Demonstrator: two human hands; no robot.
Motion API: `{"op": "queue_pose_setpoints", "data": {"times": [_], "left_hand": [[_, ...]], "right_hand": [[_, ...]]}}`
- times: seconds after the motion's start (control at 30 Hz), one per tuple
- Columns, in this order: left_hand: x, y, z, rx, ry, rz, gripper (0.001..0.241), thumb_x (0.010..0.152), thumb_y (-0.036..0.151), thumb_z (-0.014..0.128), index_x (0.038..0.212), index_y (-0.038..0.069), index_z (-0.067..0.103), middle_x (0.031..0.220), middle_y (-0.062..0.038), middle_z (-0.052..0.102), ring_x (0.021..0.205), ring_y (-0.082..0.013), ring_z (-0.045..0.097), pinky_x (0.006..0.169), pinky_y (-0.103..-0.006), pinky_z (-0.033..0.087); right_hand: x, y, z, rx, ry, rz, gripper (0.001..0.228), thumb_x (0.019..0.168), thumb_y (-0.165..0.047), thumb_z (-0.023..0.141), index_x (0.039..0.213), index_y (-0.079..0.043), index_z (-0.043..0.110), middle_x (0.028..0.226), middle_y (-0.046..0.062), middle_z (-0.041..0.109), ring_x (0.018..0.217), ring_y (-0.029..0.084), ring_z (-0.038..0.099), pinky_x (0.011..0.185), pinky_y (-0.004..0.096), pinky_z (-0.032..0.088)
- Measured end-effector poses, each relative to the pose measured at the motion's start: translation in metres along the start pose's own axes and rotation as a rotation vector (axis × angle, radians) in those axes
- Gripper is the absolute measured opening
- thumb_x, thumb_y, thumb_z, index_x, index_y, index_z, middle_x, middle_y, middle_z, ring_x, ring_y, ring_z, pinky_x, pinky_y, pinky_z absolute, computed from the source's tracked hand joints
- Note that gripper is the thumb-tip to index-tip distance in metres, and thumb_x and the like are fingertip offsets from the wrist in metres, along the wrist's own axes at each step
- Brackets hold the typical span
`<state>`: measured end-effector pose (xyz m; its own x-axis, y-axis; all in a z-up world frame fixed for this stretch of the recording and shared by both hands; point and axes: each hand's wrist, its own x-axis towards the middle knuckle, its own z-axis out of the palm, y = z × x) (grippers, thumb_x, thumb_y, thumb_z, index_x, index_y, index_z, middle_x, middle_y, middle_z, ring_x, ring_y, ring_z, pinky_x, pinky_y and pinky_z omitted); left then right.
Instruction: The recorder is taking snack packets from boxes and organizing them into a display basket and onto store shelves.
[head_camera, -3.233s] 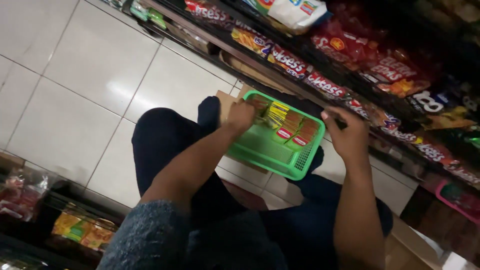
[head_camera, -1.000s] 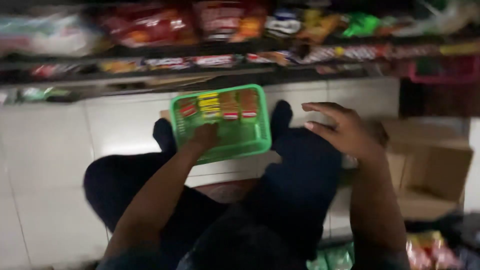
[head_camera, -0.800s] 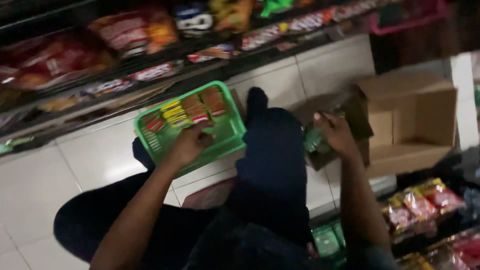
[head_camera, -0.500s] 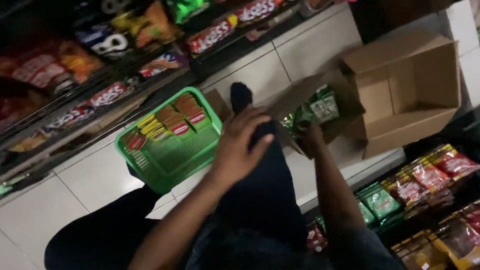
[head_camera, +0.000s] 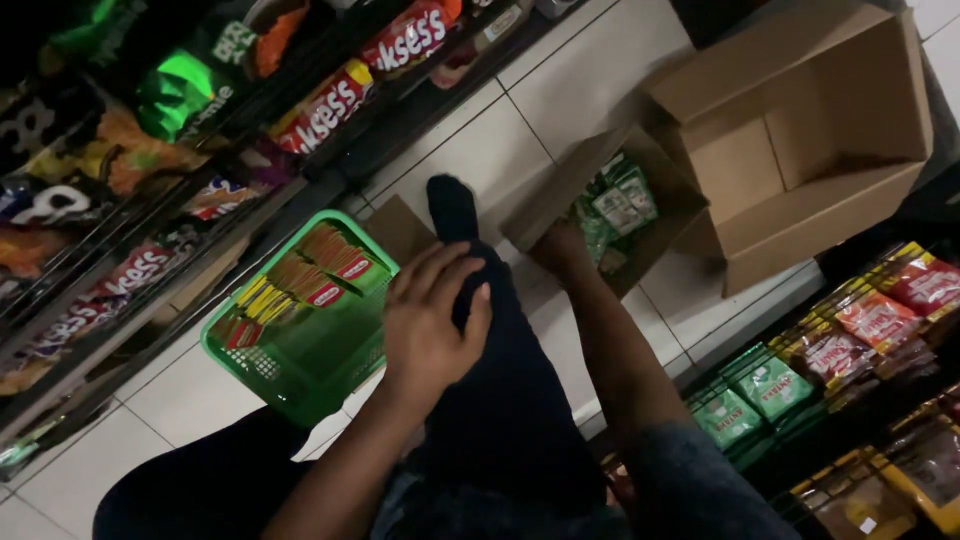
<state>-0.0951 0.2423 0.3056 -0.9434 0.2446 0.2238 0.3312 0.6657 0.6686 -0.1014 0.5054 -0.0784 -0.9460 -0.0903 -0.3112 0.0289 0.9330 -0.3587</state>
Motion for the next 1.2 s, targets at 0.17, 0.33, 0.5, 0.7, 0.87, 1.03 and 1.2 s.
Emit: {"op": "queue_pose_setpoints", "data": {"times": [0.17, 0.33, 0.5, 0.7, 0.87, 1.03, 1.2], "left_hand": [[0.002, 0.006, -0.002, -0.002, -0.009, -0.023, 0.026, 0.093, 0.021, 0.068, 0.114, 0.007, 0.071, 0.128, -0.013, 0.068, 0.124, -0.0394, 0.063, 0.106, -0.0489, 0.050], [0.001, 0.006, -0.005, -0.012, -0.005, -0.041, 0.026, 0.093, 0.020, 0.068, 0.114, 0.006, 0.072, 0.128, -0.014, 0.069, 0.123, -0.0396, 0.063, 0.106, -0.0478, 0.051], [0.003, 0.009, -0.004, 0.010, 0.003, -0.040, 0.025, 0.093, 0.021, 0.069, 0.113, 0.006, 0.073, 0.126, -0.014, 0.070, 0.122, -0.0394, 0.065, 0.106, -0.0474, 0.051], [0.003, 0.009, -0.002, 0.007, 0.019, -0.025, 0.025, 0.092, 0.021, 0.069, 0.113, 0.007, 0.072, 0.127, -0.013, 0.069, 0.122, -0.0392, 0.064, 0.105, -0.0482, 0.050], [0.001, 0.009, -0.001, -0.005, 0.020, -0.023, 0.026, 0.092, 0.021, 0.069, 0.113, 0.007, 0.072, 0.127, -0.013, 0.069, 0.123, -0.0386, 0.063, 0.105, -0.0486, 0.050], [0.001, 0.009, -0.003, -0.012, 0.016, -0.038, 0.026, 0.092, 0.022, 0.069, 0.113, 0.007, 0.072, 0.127, -0.013, 0.069, 0.123, -0.0383, 0.063, 0.104, -0.0488, 0.050], [0.002, 0.008, -0.003, -0.010, -0.008, -0.037, 0.027, 0.093, 0.023, 0.068, 0.113, 0.007, 0.073, 0.127, -0.014, 0.069, 0.124, -0.0393, 0.063, 0.105, -0.0496, 0.050]], "right_hand": [[-0.002, 0.003, 0.002, -0.093, 0.075, -0.083, 0.043, 0.086, -0.047, 0.066, 0.111, -0.013, 0.075, 0.098, 0.019, 0.075, 0.092, 0.042, 0.071, 0.085, 0.058, 0.052], [-0.007, -0.001, 0.003, -0.160, 0.067, -0.090, 0.043, 0.088, -0.047, 0.065, 0.109, -0.012, 0.075, 0.100, 0.019, 0.074, 0.096, 0.042, 0.068, 0.089, 0.062, 0.048], [-0.008, -0.001, -0.003, -0.250, -0.003, -0.047, 0.047, 0.090, -0.050, 0.063, 0.108, -0.007, 0.074, 0.105, 0.022, 0.072, 0.104, 0.042, 0.064, 0.095, 0.066, 0.041], [-0.008, 0.008, 0.009, -0.338, -0.122, -0.026, 0.042, 0.091, -0.046, 0.062, 0.108, -0.010, 0.074, 0.107, 0.019, 0.073, 0.110, 0.040, 0.064, 0.106, 0.064, 0.039], [-0.008, -0.014, -0.026, -0.252, -0.003, -0.053, 0.051, 0.084, -0.051, 0.065, 0.117, -0.013, 0.073, 0.113, 0.021, 0.072, 0.112, 0.044, 0.062, 0.096, 0.063, 0.041], [-0.003, -0.018, -0.021, -0.256, -0.005, 0.009, 0.051, 0.086, -0.050, 0.065, 0.123, -0.016, 0.071, 0.118, 0.021, 0.071, 0.115, 0.044, 0.060, 0.100, 0.062, 0.040], [-0.003, -0.029, -0.038, -0.148, 0.105, -0.027, 0.050, 0.082, -0.043, 0.069, 0.119, -0.009, 0.070, 0.120, 0.023, 0.069, 0.119, 0.044, 0.058, 0.105, 0.055, 0.040]]}}
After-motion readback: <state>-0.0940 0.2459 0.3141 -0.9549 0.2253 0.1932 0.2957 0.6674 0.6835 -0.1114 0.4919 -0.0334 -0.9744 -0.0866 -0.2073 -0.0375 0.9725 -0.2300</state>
